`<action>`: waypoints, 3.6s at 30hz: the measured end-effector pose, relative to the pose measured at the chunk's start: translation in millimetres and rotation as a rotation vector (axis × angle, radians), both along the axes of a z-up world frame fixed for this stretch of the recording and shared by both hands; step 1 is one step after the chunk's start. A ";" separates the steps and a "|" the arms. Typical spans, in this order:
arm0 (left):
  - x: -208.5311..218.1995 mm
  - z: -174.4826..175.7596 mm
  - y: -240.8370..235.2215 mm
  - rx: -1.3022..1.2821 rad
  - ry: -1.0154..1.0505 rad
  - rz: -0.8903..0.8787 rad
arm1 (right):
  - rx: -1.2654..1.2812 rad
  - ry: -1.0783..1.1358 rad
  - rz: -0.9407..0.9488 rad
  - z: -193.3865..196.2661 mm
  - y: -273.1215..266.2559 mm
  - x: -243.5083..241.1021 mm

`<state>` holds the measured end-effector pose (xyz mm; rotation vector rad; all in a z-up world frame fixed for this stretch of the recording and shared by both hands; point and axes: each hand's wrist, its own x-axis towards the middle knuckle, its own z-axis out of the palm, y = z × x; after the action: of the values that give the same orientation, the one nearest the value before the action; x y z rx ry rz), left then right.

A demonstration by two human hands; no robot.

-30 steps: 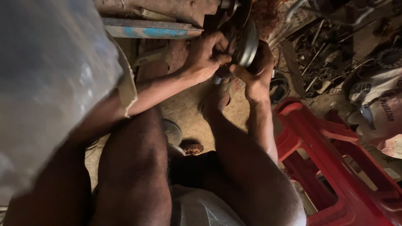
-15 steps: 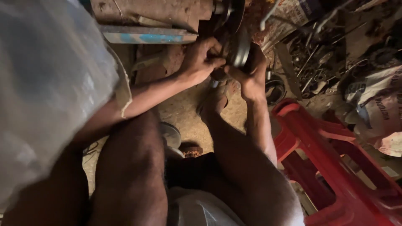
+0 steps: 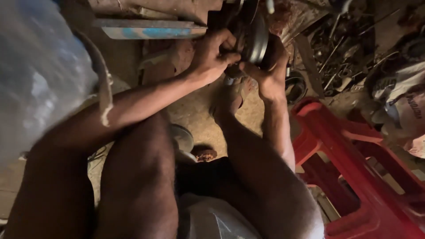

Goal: Repairing an electromechanical motor by assembling and checking the stator and housing components.

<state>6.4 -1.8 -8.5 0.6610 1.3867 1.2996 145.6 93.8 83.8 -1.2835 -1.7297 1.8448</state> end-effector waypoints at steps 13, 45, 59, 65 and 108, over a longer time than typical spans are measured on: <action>-8.3 19.0 7.3 -0.045 0.055 -0.036 | -0.100 0.038 -0.050 8.8 5.7 -6.5; -7.0 6.2 0.1 -0.264 -0.157 -0.012 | -0.096 -0.281 0.358 13.1 47.3 0.3; -4.9 -0.2 4.2 -0.084 0.375 -0.026 | -0.102 -0.303 0.220 -11.5 34.4 5.7; -0.5 -0.9 4.7 -0.114 0.015 -0.066 | -0.101 -0.182 0.228 -1.1 38.6 13.1; -1.0 -6.3 5.2 -0.102 0.113 -0.030 | -0.033 -0.072 0.257 -8.1 42.1 13.6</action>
<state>5.5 3.4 -14.8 0.6918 1.5184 1.1753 159.2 135.9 75.6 -1.1996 -1.9911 1.9941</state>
